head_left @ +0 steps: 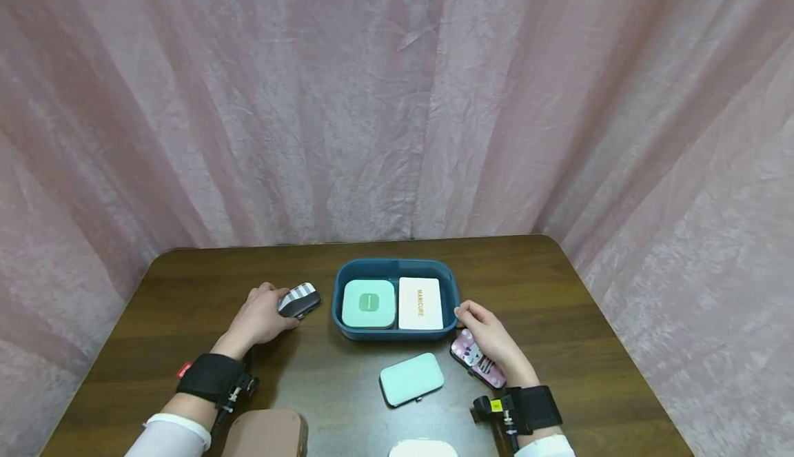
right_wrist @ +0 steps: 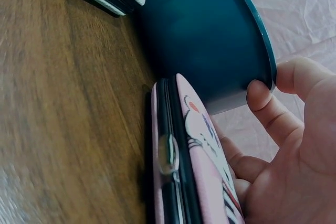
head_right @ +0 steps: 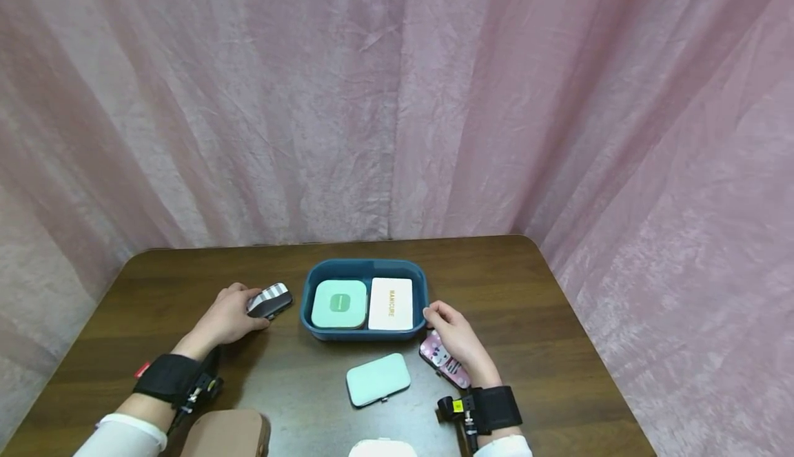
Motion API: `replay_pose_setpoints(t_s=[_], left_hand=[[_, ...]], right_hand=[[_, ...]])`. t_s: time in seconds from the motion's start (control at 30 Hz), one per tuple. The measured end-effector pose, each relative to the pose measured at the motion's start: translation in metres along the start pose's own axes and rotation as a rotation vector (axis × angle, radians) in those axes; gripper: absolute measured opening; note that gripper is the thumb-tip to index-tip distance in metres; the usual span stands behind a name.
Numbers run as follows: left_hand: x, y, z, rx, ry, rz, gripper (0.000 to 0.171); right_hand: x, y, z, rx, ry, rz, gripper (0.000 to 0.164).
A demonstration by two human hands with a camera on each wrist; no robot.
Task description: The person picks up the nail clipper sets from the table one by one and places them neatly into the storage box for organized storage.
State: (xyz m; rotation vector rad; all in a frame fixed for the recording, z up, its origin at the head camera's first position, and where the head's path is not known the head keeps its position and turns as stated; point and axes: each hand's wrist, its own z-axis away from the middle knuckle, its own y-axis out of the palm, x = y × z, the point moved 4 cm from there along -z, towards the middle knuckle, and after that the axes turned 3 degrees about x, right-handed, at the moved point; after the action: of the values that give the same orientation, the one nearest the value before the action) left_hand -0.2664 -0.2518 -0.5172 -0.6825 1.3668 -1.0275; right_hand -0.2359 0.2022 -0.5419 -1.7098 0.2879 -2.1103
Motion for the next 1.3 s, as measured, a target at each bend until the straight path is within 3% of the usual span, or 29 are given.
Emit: replay_pose_setpoints(t_s=[1.3], left_hand=[[0.012, -0.006, -0.002, -0.013, 0.013, 0.031, 0.076]], right_hand=[[0.004, 0.002, 0.003, -0.018, -0.006, -0.005, 0.028]])
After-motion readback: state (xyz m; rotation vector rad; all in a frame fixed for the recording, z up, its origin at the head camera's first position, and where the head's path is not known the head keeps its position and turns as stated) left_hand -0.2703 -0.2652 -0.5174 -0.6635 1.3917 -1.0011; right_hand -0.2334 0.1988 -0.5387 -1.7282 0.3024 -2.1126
